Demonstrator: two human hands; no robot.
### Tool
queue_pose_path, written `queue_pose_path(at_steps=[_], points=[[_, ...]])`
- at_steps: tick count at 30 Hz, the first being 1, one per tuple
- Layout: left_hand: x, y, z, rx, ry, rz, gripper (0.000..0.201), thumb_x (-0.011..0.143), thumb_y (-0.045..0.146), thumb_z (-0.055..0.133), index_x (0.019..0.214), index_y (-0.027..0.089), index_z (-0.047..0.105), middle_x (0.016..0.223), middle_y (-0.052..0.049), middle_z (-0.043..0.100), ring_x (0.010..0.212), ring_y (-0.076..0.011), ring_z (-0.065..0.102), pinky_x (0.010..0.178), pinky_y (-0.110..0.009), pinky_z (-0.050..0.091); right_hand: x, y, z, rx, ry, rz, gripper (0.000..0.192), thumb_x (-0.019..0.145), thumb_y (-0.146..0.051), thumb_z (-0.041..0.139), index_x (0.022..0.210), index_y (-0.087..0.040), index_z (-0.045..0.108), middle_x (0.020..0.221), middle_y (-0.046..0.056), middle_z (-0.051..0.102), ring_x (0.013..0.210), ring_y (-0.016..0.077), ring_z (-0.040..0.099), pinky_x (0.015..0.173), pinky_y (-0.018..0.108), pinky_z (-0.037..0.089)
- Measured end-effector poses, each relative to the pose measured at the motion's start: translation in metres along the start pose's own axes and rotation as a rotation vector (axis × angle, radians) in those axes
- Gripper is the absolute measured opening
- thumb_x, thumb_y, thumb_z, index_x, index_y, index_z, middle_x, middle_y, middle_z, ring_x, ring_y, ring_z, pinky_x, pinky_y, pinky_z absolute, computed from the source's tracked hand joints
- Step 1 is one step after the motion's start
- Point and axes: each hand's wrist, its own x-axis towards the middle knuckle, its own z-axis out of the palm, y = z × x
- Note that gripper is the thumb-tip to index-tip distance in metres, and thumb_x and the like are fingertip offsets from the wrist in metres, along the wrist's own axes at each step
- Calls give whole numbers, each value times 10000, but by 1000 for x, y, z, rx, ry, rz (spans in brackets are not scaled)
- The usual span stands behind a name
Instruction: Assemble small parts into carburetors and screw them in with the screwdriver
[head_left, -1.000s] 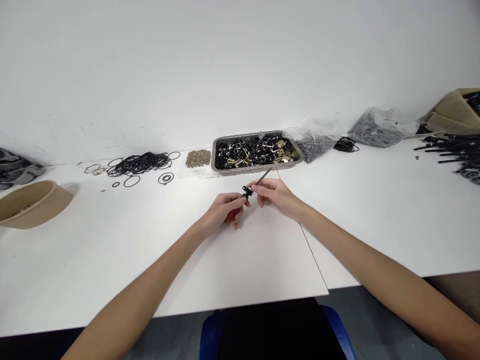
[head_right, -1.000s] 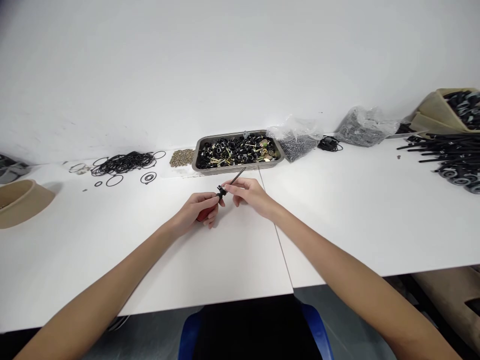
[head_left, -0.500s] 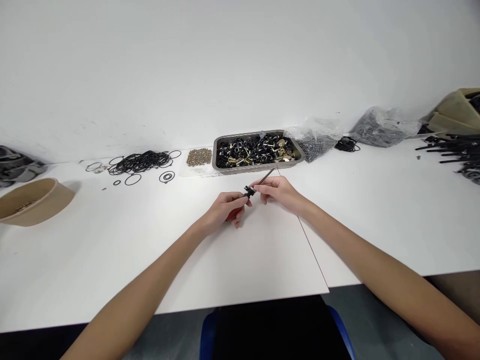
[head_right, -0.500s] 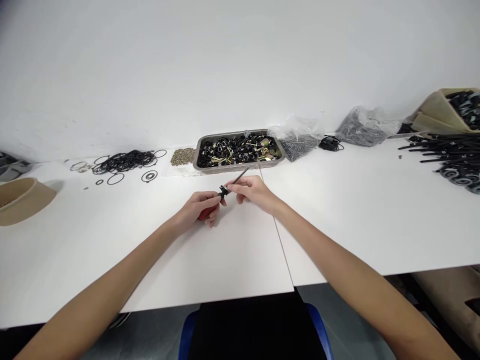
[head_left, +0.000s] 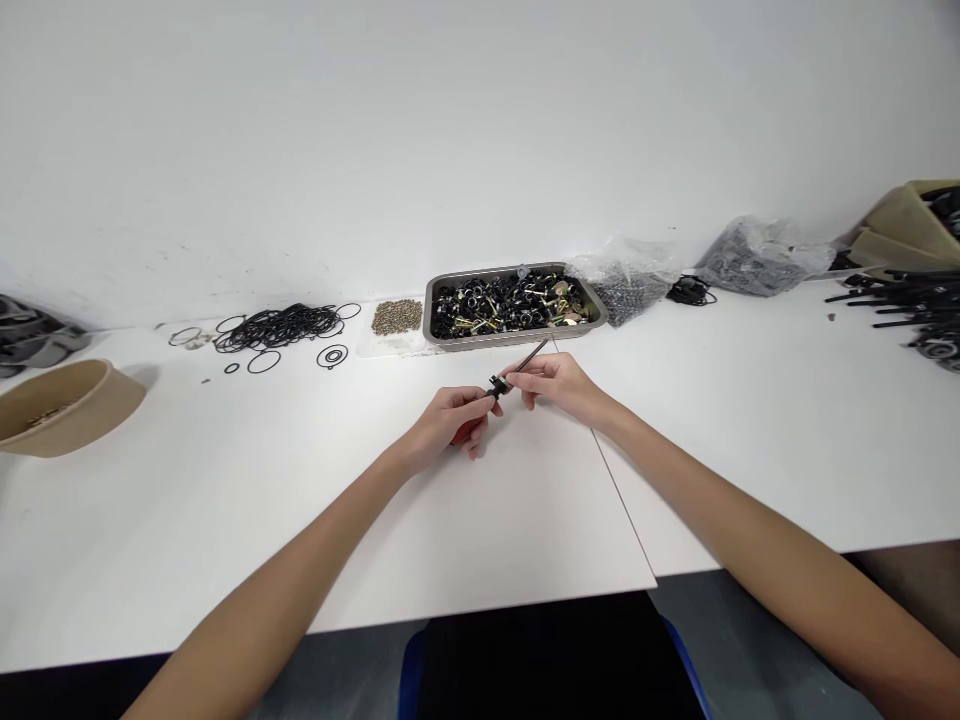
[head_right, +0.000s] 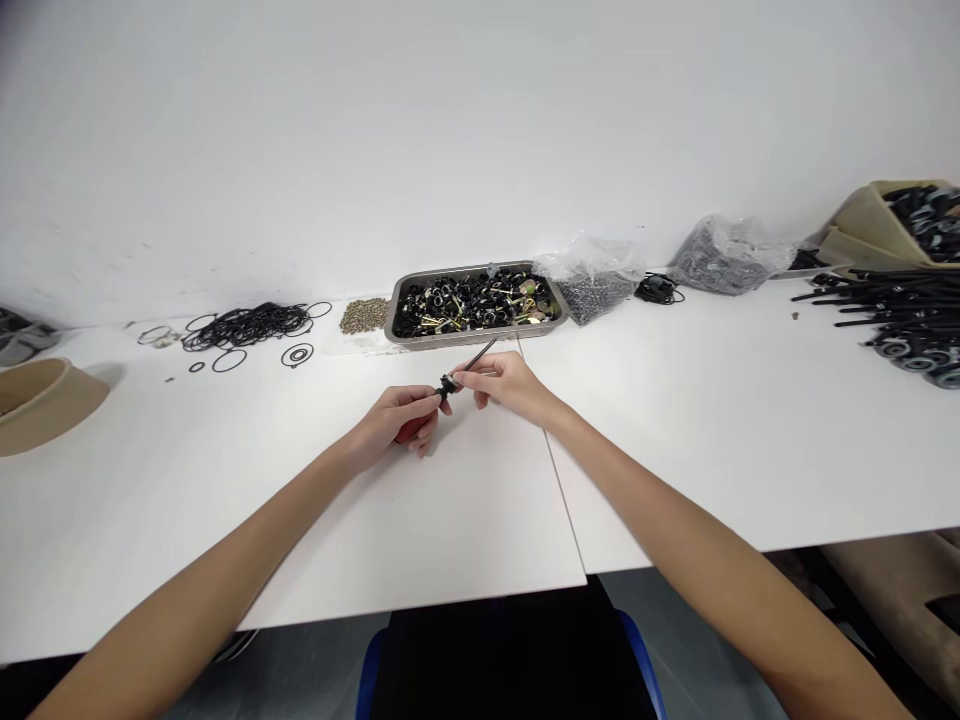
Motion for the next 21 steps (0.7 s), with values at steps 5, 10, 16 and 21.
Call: queue_pose_path(at_steps=[5, 10, 16, 21], points=[[1, -1, -1, 4, -3, 3, 283, 855, 409, 595, 868, 128, 622, 537, 29, 457, 416, -77, 416, 483, -273, 471, 0, 0, 1, -11, 4, -2, 354, 743, -437, 744, 933, -138, 743, 826, 66, 702, 550, 100, 546, 540, 273, 437], [0, -1, 0, -3, -14, 10, 260, 867, 390, 580, 868, 133, 623, 535, 31, 450, 420, -79, 417, 491, -276, 471, -1, -1, 1, -18, 6, -4, 358, 758, -446, 729, 930, -133, 739, 845, 72, 702, 553, 100, 542, 536, 269, 441], [0, 0, 0, 4, 6, -7, 286, 849, 414, 603, 851, 129, 625, 526, 33, 448, 413, -78, 416, 477, -269, 463, 0, 0, 2, -25, 6, -1, 352, 753, -445, 725, 906, -128, 734, 828, 73, 701, 552, 104, 539, 524, 269, 442], [0, 0, 0, 10, 5, 0, 280, 853, 411, 598, 854, 132, 625, 532, 33, 451, 414, -78, 418, 478, -273, 468, 0, 1, 4, -32, 16, -14, 313, 764, -433, 719, 869, -138, 726, 798, 59, 695, 538, 98, 537, 527, 269, 428]])
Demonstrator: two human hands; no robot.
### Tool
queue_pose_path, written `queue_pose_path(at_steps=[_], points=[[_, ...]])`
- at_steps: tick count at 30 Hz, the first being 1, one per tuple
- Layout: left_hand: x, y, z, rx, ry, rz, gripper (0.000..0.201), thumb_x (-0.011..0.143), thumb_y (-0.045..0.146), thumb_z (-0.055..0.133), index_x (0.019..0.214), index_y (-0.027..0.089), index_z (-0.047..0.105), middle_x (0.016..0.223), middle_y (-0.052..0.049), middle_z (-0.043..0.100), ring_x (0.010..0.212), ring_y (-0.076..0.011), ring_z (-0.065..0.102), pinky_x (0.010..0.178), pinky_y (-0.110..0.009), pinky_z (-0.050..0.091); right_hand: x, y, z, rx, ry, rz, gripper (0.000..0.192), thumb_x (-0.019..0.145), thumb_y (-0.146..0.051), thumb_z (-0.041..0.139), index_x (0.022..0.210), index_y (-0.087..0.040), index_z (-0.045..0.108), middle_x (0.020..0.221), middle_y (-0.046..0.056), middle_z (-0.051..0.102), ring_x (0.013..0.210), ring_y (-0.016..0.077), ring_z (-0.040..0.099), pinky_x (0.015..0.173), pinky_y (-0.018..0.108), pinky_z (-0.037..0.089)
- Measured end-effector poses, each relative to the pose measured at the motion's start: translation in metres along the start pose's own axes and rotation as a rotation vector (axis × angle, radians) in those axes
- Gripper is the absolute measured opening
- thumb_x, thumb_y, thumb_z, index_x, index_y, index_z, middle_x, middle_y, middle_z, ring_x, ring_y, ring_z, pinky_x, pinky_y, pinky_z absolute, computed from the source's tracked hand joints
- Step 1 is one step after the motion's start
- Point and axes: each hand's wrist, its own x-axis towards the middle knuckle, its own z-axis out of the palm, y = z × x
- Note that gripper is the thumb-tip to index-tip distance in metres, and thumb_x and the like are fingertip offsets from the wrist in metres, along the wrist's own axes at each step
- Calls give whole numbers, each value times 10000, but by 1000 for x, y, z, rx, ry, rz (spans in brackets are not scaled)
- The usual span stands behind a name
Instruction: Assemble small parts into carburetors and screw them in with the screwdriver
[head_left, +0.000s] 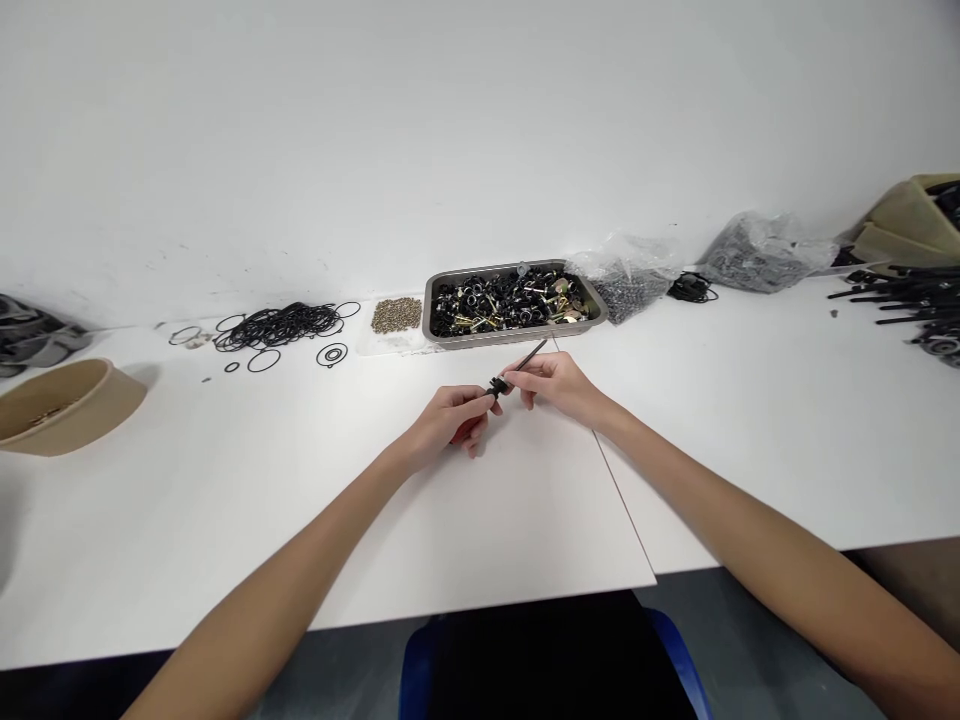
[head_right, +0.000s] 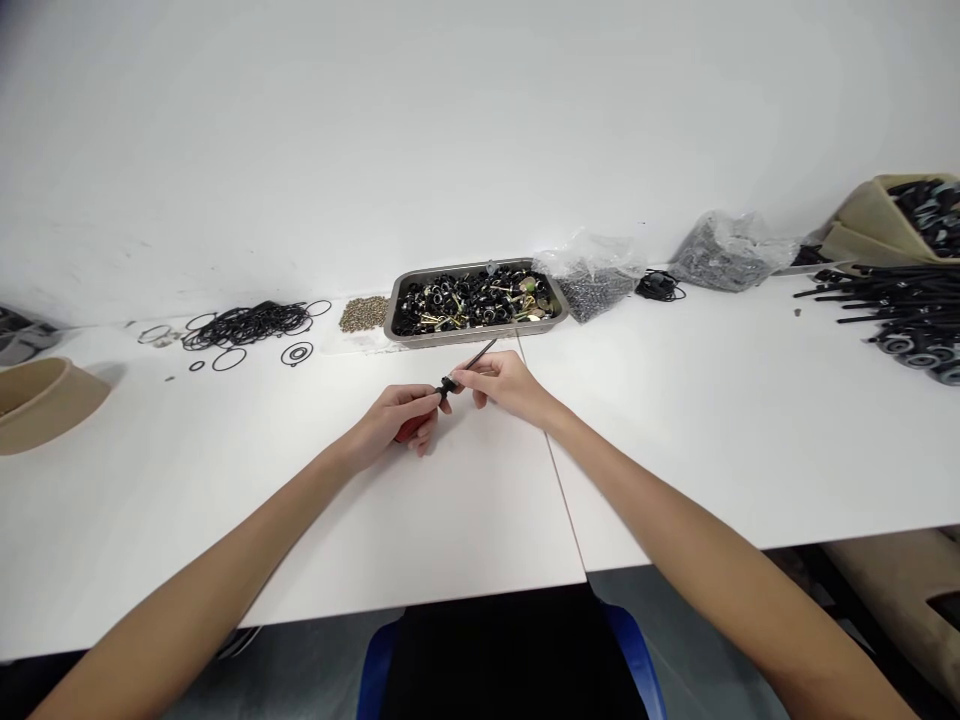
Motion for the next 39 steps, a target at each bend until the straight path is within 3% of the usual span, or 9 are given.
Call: queue_pose_path(at_steps=[25, 39], points=[[1, 1, 0, 5, -4, 2, 255, 877, 380, 569, 864, 130, 620, 536, 29, 448, 417, -80, 417, 473, -275, 466, -2, -5, 4, -16, 56, 4, 296, 759, -412, 711, 832, -125, 710, 779, 53, 687, 521, 85, 519, 512, 250, 415], [1, -1, -1, 2, -10, -1, 244, 878, 370, 565, 873, 133, 623, 548, 28, 451, 426, -79, 415, 482, -280, 475, 1, 0, -7, -22, 104, -17, 269, 786, -399, 698, 843, -137, 721, 813, 61, 699, 526, 85, 525, 512, 246, 410]])
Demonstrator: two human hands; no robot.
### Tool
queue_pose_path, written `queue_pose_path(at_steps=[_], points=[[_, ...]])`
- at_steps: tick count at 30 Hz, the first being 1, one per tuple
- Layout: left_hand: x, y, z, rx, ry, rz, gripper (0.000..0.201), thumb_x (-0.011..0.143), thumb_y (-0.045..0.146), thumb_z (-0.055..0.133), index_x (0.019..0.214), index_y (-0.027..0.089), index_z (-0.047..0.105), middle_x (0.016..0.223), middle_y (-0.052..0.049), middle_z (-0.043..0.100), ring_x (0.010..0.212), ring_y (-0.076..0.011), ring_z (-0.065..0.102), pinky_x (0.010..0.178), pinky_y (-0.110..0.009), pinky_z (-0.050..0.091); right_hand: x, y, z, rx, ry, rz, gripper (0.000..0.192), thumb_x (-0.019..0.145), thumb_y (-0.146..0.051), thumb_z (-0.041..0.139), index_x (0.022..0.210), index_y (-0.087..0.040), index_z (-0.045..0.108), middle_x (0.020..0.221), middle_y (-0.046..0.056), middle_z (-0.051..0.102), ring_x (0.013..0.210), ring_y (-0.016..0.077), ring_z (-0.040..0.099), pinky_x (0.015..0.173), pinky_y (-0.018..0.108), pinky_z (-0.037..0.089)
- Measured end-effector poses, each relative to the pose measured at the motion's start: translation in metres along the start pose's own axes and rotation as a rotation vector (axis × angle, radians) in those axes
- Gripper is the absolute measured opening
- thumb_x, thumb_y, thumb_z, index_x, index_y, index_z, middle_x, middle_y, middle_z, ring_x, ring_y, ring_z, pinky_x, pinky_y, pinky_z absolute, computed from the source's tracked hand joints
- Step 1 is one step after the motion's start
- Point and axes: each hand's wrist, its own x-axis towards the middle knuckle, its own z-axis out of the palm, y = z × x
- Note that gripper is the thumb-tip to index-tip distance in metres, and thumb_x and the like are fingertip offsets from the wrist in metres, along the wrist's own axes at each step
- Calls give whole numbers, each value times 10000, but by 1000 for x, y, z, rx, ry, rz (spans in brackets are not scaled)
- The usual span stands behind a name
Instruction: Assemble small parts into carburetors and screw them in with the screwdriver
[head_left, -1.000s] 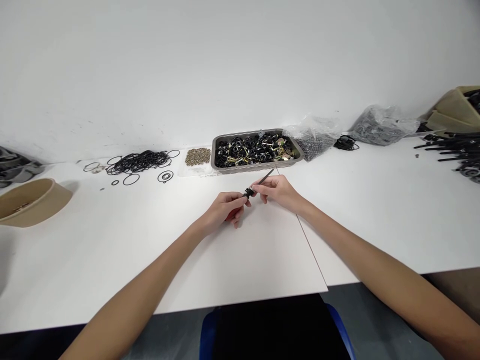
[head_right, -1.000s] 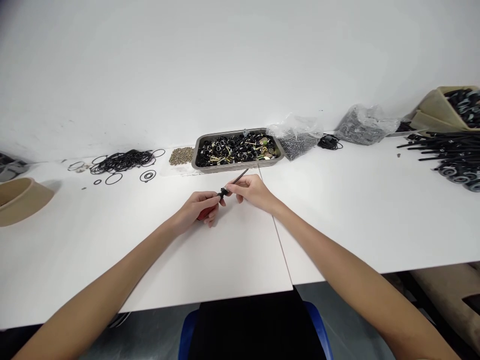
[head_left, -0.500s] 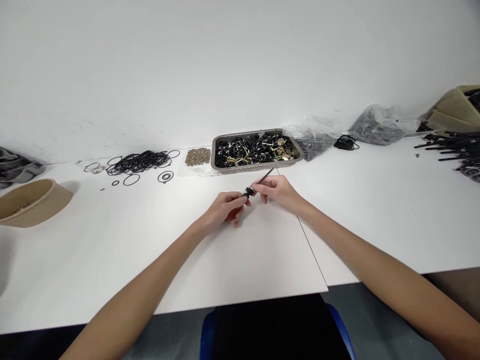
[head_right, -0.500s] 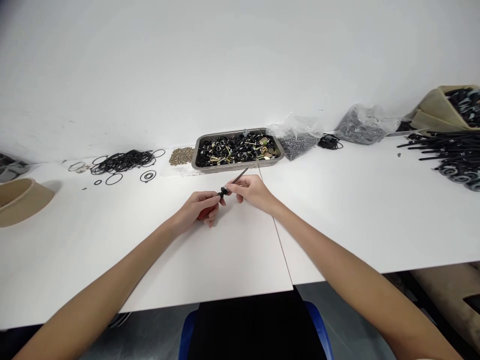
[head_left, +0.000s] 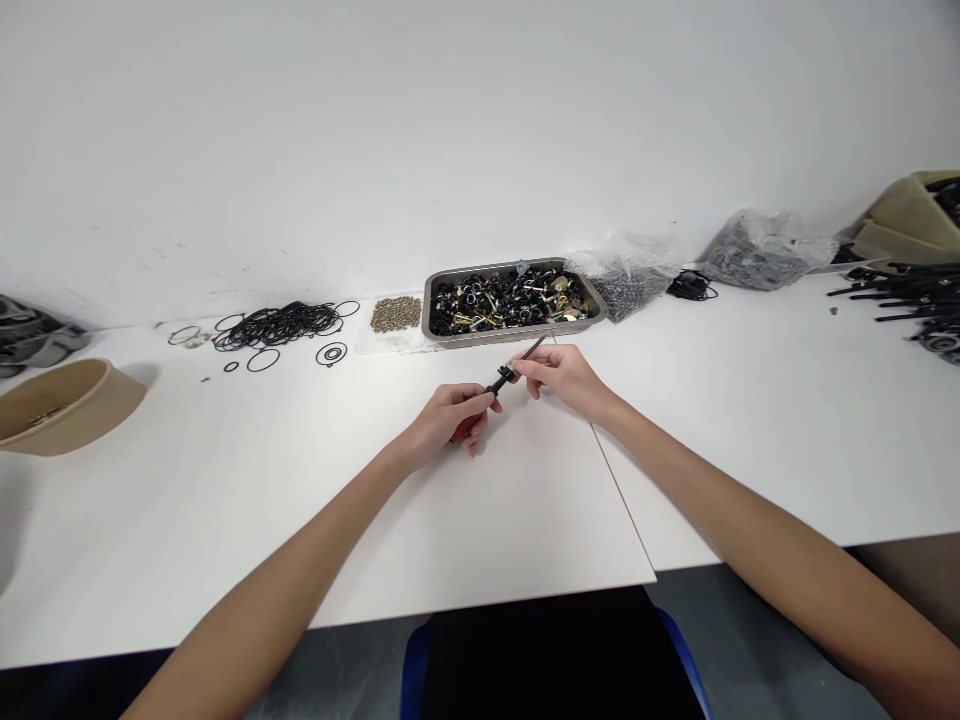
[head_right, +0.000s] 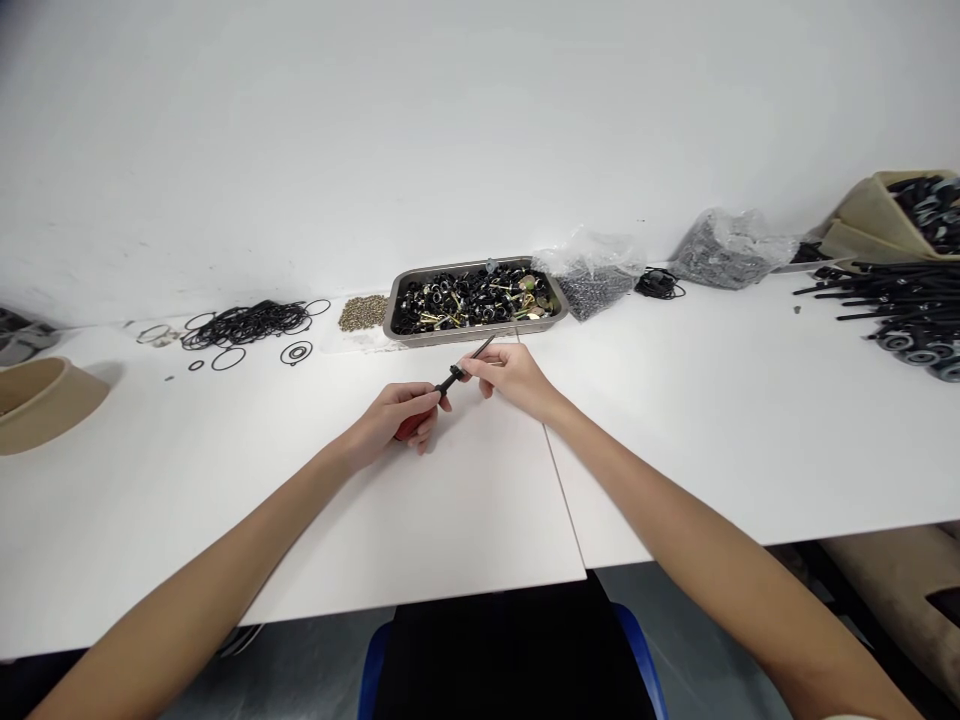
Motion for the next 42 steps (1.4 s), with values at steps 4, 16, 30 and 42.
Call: queue_pose_path(at_steps=[4, 16, 30, 42], points=[[0, 1, 0, 5, -1, 0, 241, 878, 368, 564, 872, 135, 623, 547, 28, 457, 423, -76, 409, 486, -279, 476, 1, 0, -4, 6, 33, -21, 256, 788, -393, 703, 822, -139, 716, 818, 60, 700, 525, 83, 526, 522, 249, 418], [-1, 1, 0, 28, 4, -17, 252, 878, 381, 555, 875, 138, 621, 551, 26, 457, 424, -81, 434, 484, -267, 453, 9, -5, -25, 35, 142, -110, 232, 781, -369, 717, 831, -143, 731, 760, 44, 687, 492, 77, 509, 516, 252, 429], [-2, -1, 0, 52, -7, -4, 248, 875, 401, 555, 876, 160, 616, 557, 35, 456, 437, -82, 453, 488, -249, 404, 12, -13, -32, 204, 292, -63, 207, 698, -332, 753, 764, -142, 707, 695, 39, 664, 437, 70, 466, 469, 257, 415], [0, 10, -37, 1259, 529, 252, 177, 857, 310, 541, 937, 215, 668, 768, -43, 592, 759, -199, 518, 631, -298, 345, 12, -10, -30, 237, 334, 6, 223, 692, -344, 765, 716, -143, 670, 731, 51, 674, 440, 63, 441, 460, 254, 420]])
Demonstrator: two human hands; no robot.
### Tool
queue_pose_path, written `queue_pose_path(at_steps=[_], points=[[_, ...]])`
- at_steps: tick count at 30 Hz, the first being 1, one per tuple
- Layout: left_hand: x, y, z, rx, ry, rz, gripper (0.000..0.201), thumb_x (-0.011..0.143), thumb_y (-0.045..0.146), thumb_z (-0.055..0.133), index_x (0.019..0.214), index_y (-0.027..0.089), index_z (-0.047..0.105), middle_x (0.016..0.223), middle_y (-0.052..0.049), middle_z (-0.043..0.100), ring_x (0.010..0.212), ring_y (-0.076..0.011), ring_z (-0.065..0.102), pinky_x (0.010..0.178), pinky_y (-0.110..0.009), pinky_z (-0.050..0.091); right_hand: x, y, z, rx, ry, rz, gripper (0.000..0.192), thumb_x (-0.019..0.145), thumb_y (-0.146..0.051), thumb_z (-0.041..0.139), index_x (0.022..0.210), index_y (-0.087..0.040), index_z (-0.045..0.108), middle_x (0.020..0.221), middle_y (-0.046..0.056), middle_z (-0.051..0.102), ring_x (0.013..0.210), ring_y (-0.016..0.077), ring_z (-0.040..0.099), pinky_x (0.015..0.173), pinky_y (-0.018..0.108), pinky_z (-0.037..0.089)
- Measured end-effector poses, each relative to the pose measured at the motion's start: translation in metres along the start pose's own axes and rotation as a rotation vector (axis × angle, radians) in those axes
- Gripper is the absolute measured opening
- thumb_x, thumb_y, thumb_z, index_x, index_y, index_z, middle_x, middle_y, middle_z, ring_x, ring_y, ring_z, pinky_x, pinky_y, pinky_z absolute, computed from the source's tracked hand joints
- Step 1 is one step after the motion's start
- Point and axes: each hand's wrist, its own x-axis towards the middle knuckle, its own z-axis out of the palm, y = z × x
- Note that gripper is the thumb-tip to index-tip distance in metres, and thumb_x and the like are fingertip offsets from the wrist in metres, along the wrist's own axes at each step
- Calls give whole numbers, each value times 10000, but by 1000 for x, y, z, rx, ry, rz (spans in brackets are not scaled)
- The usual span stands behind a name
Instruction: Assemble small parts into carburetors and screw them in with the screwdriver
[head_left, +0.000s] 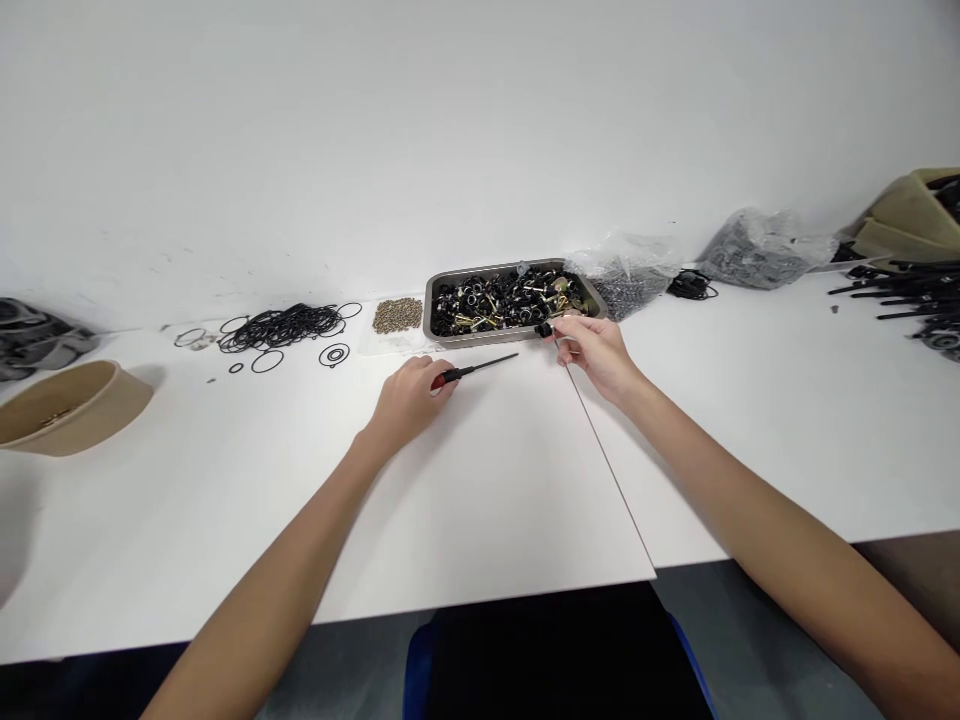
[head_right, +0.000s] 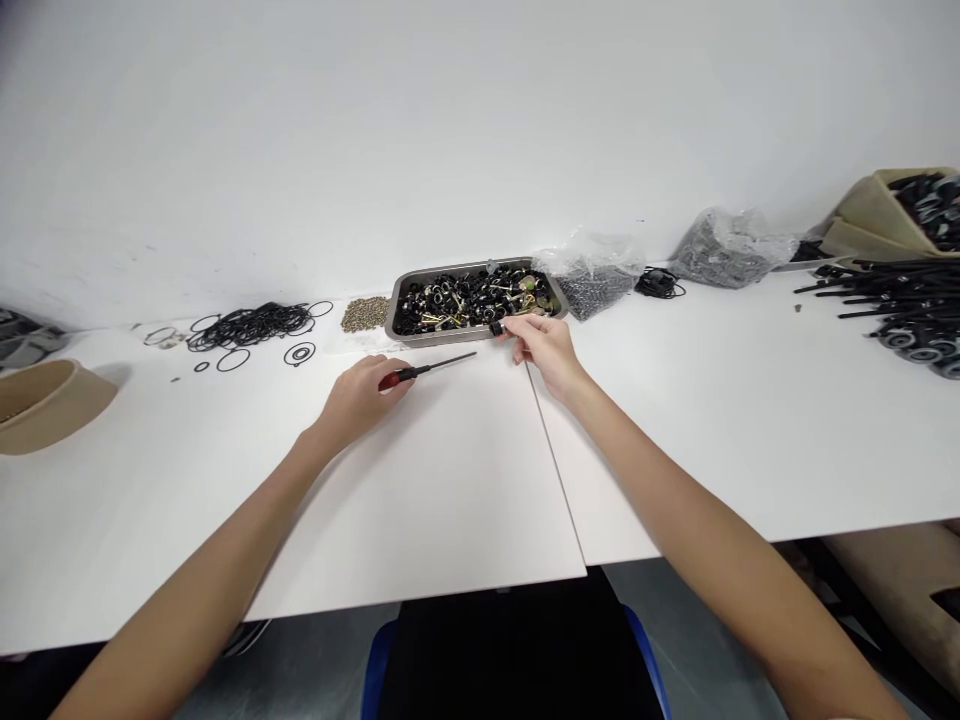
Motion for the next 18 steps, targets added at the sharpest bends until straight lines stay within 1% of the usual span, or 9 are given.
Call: queue_pose_path(at_steps=[2, 5, 10, 15, 18], points=[[3, -11, 4, 81, 40, 6, 210, 859, 307, 541, 974, 222, 695, 805, -67, 595, 838, -232, 529, 698, -329, 385, -2, 2, 3, -16, -19, 21, 227, 700, -345, 757, 735, -135, 679, 744, 57, 680, 432, 60, 439, 455, 254, 418], [7, -26, 10, 175, 87, -12, 256, 878, 311, 518, 1000, 233, 729, 829, -94, 591, 885, -261, 515, 797, -385, 401, -6, 6, 7, -59, -49, 36, 233, 716, -345, 738, 756, -120, 689, 780, 76, 699, 431, 56, 446, 447, 249, 410], [11, -45, 8, 243, 122, -111, 309, 879, 329, 510, 1082, 232, 722, 922, -123, 617, 951, -299, 504, 878, -450, 387, -9, 11, 11, -97, -91, 39, 241, 728, -360, 719, 742, -122, 688, 783, 75, 711, 434, 54, 450, 448, 241, 408], [12, -55, 7, 249, 130, -233, 368, 885, 299, 455, 1156, 205, 687, 1008, -153, 618, 1041, -340, 495, 938, -503, 362, -10, 14, 14, -100, -115, 59, 229, 726, -352, 719, 747, -126, 692, 769, 65, 706, 440, 54, 454, 450, 237, 399], [12, -55, 9, 236, 150, -262, 369, 873, 287, 453, 1146, 182, 678, 1046, -172, 602, 1088, -361, 482, 961, -533, 354, -11, 17, 15, -103, -142, 84, 221, 729, -351, 717, 750, -132, 692, 768, 62, 708, 438, 50, 447, 438, 230, 376]])
